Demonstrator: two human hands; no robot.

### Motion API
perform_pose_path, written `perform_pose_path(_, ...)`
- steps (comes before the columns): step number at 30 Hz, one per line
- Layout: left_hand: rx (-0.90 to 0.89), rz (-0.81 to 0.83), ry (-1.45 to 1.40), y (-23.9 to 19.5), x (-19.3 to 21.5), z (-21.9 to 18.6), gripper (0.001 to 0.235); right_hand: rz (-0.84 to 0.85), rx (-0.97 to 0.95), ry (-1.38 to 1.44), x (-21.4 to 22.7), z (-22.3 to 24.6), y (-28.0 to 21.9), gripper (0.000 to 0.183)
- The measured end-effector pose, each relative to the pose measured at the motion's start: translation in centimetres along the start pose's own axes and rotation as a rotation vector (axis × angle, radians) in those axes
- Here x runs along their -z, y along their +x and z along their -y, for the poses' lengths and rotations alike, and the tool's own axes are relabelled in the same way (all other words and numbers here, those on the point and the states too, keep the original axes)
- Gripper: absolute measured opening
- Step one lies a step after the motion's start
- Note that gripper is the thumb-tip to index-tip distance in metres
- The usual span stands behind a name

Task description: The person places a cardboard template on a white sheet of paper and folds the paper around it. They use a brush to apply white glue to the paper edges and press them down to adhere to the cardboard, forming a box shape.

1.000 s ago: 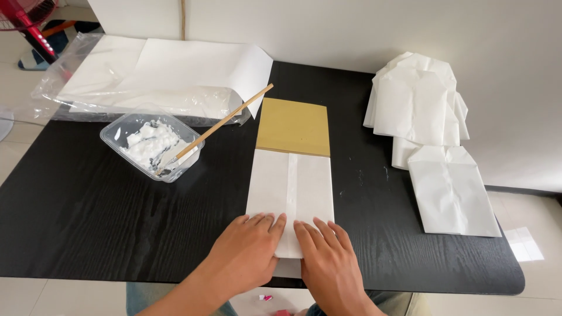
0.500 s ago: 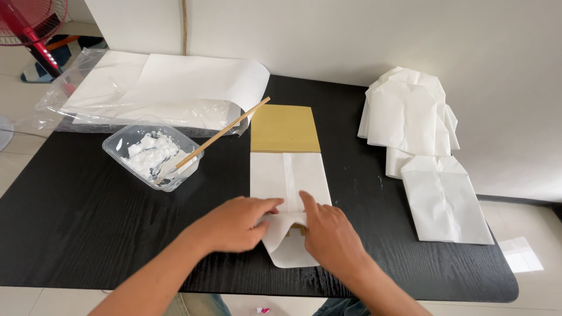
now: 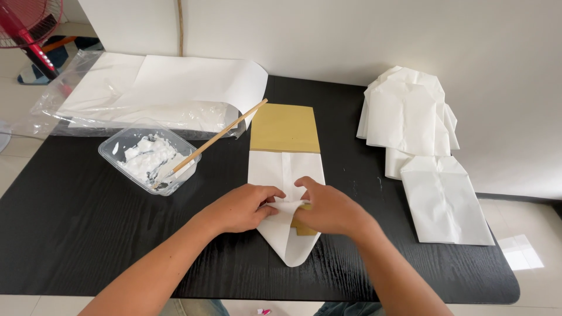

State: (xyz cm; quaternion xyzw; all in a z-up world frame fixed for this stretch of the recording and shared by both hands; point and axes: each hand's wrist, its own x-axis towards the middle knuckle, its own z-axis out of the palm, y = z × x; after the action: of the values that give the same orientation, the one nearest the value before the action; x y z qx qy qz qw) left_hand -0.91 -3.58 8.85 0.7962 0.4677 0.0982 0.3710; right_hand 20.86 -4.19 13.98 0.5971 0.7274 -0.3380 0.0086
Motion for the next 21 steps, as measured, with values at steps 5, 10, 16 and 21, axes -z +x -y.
perform_pose_path(5,-0.085,-0.031,-0.019,-0.9,0.0,-0.9,0.037,0.199,0.180,0.167,2.9,-1.6,-1.7,0.074)
perform_pose_path(10,-0.134,-0.057,0.045,-0.3,-0.9,-0.3,0.038,0.279,0.346,0.290,2.7,-4.2,-1.7,0.076)
perform_pose_path(16,-0.247,-0.212,0.138,0.1,-1.4,-0.1,0.033,0.265,0.452,0.466,1.6,-7.9,0.7,0.065)
perform_pose_path(21,-0.395,-0.406,0.367,0.0,-2.4,-0.5,0.031,0.180,0.472,0.412,0.6,-8.0,1.4,0.055)
